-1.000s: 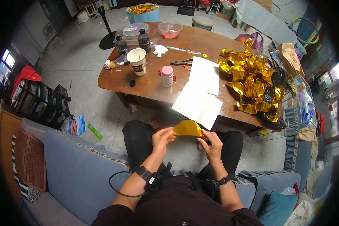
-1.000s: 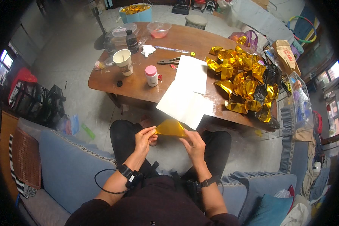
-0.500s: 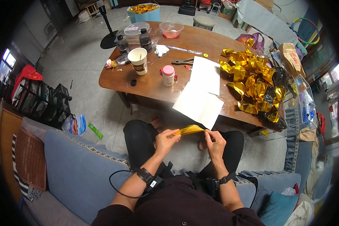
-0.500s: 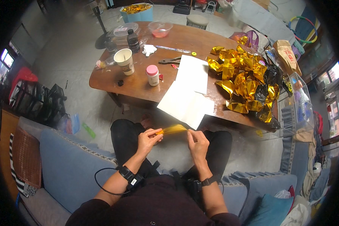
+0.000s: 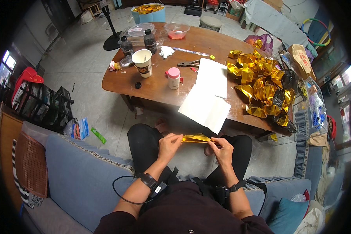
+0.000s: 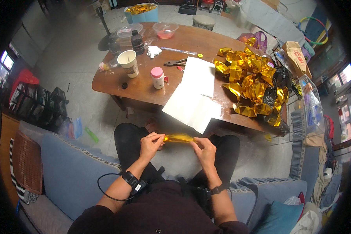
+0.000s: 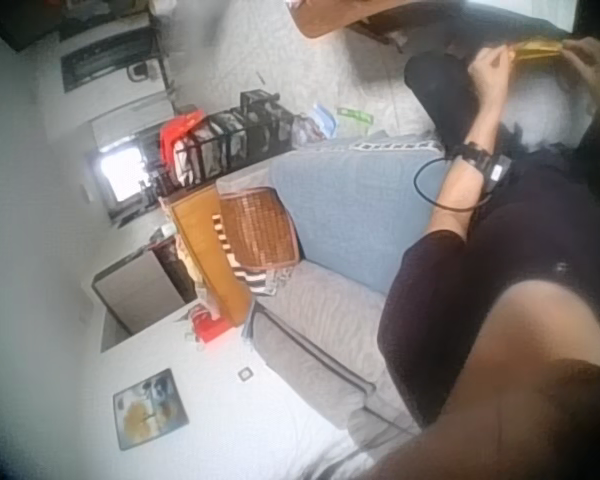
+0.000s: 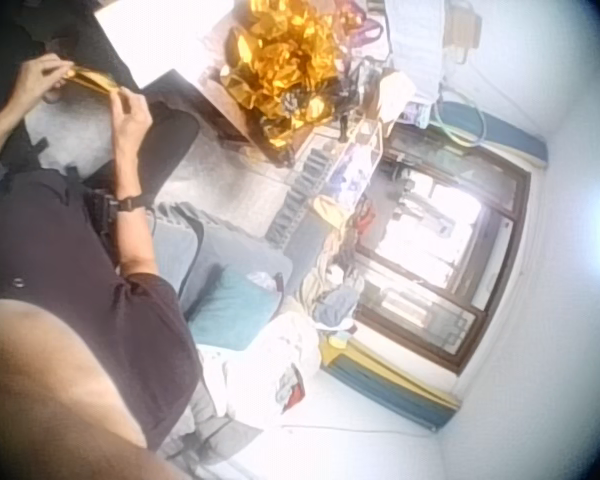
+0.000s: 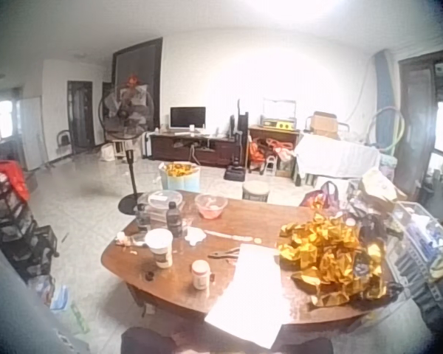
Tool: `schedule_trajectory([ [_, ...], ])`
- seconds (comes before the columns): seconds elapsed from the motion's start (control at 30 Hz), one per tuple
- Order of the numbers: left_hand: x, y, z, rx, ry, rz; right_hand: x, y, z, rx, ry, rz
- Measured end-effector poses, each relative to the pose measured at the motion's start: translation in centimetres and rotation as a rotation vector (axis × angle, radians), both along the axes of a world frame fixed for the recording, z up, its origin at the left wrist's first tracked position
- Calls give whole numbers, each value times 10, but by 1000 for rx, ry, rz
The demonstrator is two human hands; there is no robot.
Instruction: The person sits on a sofa and folds rectangular sheets of white paper with a gold foil side into triangular shapes. They repeatedly pick up sheets, fold them in half, and then fold the corners to form a triangle, placing the finished items on a pile on the table.
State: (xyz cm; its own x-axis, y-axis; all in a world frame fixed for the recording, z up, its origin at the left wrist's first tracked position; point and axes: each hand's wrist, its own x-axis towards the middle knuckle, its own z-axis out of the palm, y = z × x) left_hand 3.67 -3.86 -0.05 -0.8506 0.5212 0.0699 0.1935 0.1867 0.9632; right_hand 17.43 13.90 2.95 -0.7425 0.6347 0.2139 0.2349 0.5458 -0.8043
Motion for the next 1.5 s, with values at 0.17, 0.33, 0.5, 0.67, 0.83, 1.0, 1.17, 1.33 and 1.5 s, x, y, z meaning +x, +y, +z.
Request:
schedule_trajectory([
  [0.17,-1,-5,-5,-10,162,-6,-2,-3,-1,44,-33,0],
  [0.33,1,-6,-3,-49,352,-49,-1,-5,-5,82,-73,0],
  [0.5,3,-7,-10,-109,154,-6,3,-3,-14,174,-63,14],
  [0.67,0,-7,-18,-46,136,90,3,-8,-16,101,-27,39],
  [0.83,2,-3,-21,-47,24,162,2,-16,-21,95,-53,79],
  [1.0,-6,-3,-12,-71,58,93,2,-19,-28,101,-32,135],
  [1.17,-3,6,-12,-28,-7,135,-2,-28,-38,-321,-179,-72],
  [1.33,29,20,-5,-37,-81,-67,-14,-41,-44,-677,-111,-85],
  [1.5,23,18,-11,-111,-57,-90,-15,-43,-40,-348,-249,23],
])
